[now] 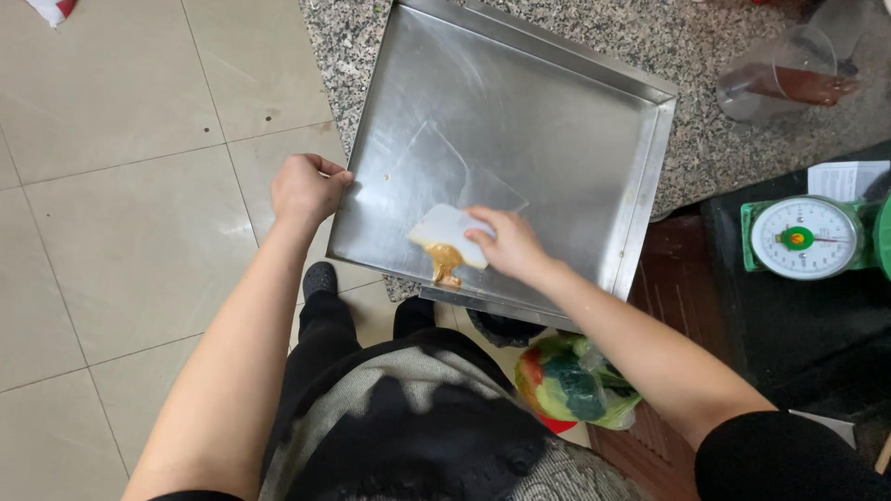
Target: Cleaning a metal baking tray using a scraper and organizing various kitchen containers in a bakery kitchen.
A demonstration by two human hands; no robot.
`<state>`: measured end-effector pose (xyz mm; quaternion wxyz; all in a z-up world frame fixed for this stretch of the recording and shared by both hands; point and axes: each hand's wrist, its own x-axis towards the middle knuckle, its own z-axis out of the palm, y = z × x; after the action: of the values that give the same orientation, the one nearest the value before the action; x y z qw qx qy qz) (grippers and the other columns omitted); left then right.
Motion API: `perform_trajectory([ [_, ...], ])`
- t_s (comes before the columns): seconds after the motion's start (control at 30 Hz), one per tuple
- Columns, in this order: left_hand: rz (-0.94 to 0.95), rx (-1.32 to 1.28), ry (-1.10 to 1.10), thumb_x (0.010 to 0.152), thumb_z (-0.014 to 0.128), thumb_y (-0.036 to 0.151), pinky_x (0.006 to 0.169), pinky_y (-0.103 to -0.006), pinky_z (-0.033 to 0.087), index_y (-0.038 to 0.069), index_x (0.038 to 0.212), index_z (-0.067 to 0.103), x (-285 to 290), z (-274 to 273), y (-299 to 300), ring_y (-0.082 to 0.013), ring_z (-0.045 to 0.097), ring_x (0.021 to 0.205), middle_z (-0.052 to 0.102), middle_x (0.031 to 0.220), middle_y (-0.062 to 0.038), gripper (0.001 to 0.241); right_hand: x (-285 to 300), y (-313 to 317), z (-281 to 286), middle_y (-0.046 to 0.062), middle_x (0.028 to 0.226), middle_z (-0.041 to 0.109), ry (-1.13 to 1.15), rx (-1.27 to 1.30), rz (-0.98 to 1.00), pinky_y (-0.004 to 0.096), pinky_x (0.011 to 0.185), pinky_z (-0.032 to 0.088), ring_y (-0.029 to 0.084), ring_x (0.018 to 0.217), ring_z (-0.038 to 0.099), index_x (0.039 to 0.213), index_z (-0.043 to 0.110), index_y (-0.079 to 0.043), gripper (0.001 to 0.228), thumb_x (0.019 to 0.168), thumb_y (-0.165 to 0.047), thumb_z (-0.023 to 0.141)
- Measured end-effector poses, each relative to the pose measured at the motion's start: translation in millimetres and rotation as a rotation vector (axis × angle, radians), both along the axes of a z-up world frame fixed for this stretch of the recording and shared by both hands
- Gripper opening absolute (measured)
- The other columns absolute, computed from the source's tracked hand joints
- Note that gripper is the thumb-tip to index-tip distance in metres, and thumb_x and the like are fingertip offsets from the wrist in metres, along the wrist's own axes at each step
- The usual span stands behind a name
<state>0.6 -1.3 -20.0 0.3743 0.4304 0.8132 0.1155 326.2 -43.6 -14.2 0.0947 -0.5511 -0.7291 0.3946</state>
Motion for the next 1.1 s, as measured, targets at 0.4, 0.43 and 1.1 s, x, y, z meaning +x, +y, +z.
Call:
perform_trajectory([
  [0.4,0.036,0.035,0.059,0.084,0.081,0.028,0.085,-0.0398,0.054,0.017,0.089,0.078,10,2,-2,-0.0254,0.072,0.092,0.076,0.094,-0.01,0.013,-10,-9,-4,0.016,0.113,0.076,0.096,-0.176,0.104,0.039,0.09,0.055,0.03,0.104,0.073,0.124,0.07,-0.007,0.036,0.09,-0.019,0.071],
  [0.43,0.043,0.035,0.06,0.084,0.081,0.028,0.085,-0.0399,0.055,0.017,0.09,0.078,10,2,-2,-0.0256,0.072,0.092,0.077,0.093,-0.01,0.013,-8,-5,-11,0.014,0.117,0.076,0.109,-0.227,0.127,0.038,0.093,0.054,0.027,0.107,0.072,0.125,0.069,-0.007,0.038,0.089,-0.019,0.072],
  [1.1,0.151,0.138,0.113,0.088,0.08,0.03,0.086,-0.0419,0.054,0.014,0.092,0.077,28,16,-25,-0.0281,0.071,0.094,0.076,0.097,-0.011,0.017,56,17,-10,0.006,0.123,0.069,0.556,-1.048,0.034,0.032,0.084,0.058,0.014,0.105,0.069,0.146,0.052,-0.004,0.055,0.095,-0.012,0.067],
])
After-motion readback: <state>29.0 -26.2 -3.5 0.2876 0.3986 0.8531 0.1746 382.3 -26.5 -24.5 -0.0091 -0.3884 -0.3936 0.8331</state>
